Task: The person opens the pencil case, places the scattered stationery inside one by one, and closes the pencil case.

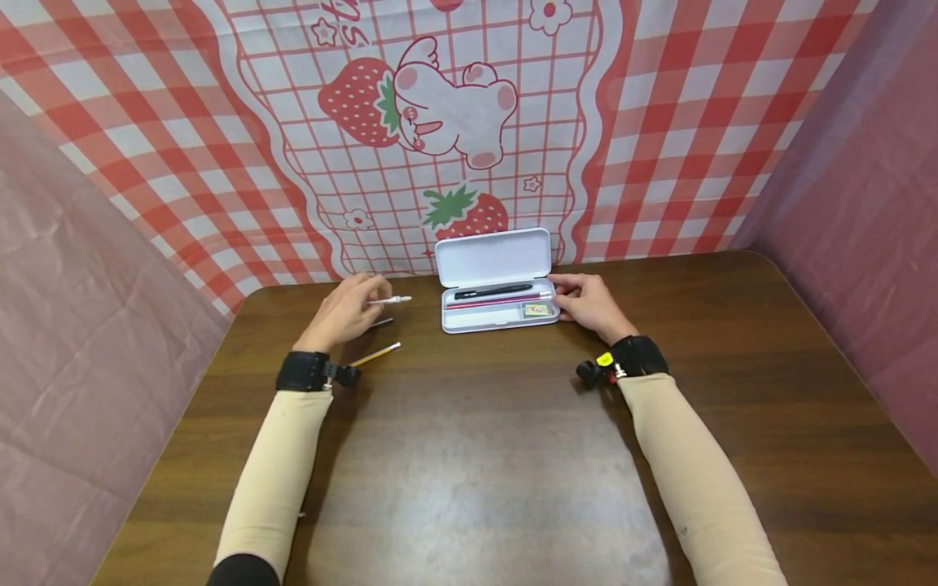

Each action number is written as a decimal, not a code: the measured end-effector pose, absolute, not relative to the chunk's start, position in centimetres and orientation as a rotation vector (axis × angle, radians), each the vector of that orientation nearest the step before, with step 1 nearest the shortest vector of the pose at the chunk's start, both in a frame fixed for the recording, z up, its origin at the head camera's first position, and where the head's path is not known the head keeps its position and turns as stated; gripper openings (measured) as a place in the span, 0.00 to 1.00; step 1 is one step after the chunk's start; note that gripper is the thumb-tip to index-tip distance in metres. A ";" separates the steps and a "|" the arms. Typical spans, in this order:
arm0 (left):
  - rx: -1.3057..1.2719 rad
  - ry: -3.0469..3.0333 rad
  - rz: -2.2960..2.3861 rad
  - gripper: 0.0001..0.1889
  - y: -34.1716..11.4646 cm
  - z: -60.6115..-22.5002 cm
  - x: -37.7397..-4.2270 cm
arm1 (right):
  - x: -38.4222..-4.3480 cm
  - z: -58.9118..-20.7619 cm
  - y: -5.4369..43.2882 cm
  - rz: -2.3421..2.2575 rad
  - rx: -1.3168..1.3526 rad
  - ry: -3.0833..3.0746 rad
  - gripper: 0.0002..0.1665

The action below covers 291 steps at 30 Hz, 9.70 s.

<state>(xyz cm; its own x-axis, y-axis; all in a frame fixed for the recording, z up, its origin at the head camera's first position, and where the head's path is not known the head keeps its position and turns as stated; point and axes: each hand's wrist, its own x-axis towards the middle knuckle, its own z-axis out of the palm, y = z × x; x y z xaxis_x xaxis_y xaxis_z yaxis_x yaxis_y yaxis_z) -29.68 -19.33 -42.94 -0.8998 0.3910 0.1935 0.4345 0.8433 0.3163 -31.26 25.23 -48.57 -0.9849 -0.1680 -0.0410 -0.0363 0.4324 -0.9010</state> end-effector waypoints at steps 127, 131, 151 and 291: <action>-1.076 -2.786 -0.578 0.15 -4.5 -52.4 -34.9 | -31.0 -48.4 25.0 -1.622 -0.182 2.536 0.31; -1.080 -2.827 -0.582 0.15 -4.3 -52.1 -34.9 | -31.0 -48.2 25.0 -1.596 -0.179 2.550 0.31; -1.065 -2.856 -0.488 0.20 -4.0 -52.2 -35.1 | -31.3 -48.4 25.2 -1.563 -0.161 2.547 0.31; -0.512 -3.086 -0.673 0.23 -28.1 -50.3 -34.0 | -31.3 -48.6 25.2 -1.629 -0.204 2.551 0.31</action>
<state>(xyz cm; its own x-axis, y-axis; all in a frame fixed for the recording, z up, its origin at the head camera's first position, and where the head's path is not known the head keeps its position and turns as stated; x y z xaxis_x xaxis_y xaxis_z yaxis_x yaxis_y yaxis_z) -34.05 -28.06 -50.27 -0.9471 0.3208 0.0111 0.2963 0.8604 0.4147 -31.30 25.17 -48.62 -0.9851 -0.1708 -0.0186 -0.0550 0.4160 -0.9077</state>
